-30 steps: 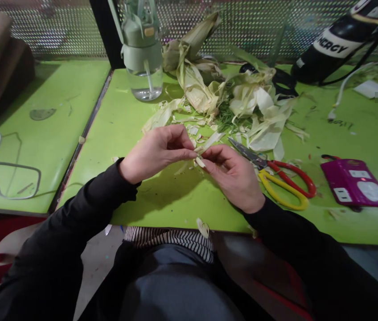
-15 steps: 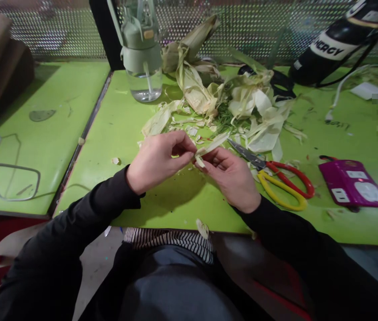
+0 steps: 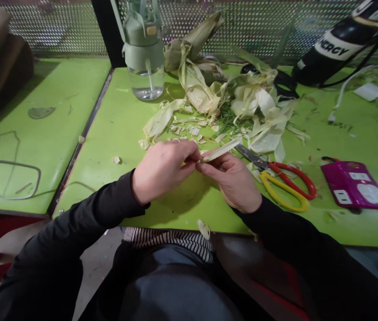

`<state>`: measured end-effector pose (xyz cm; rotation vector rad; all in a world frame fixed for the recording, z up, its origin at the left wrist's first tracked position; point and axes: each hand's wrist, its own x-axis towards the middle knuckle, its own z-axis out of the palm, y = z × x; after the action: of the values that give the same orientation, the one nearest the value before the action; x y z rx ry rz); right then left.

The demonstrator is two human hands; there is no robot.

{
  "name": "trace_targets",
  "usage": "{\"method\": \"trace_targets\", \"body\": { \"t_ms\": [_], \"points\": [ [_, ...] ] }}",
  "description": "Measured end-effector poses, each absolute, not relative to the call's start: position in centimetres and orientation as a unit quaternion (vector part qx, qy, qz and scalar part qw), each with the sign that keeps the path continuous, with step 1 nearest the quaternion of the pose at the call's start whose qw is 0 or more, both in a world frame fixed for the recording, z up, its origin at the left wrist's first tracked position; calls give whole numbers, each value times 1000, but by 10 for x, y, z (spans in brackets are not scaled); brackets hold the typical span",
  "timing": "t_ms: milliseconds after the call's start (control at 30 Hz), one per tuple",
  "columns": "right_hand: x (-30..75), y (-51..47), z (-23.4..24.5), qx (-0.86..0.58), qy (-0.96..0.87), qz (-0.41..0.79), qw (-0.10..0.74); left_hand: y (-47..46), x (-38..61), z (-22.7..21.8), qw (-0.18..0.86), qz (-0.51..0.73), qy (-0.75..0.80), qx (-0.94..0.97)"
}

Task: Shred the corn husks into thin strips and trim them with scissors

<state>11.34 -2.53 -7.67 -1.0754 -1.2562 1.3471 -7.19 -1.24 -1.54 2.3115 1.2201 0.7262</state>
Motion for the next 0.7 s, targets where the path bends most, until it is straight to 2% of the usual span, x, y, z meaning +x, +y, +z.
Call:
{"method": "trace_targets", "body": {
  "t_ms": [233,533,700],
  "points": [
    [113,-27,-79,-446,-477,564,506,-12,-73,-18,249,297,445,807],
    [112,-26,-71,-404,-436,598,538,-1,-76,-21,434,347,391,734],
    [113,-26,-71,-400,-448,580,551,-3,-74,-21,445,333,401,728]
  ]
}}
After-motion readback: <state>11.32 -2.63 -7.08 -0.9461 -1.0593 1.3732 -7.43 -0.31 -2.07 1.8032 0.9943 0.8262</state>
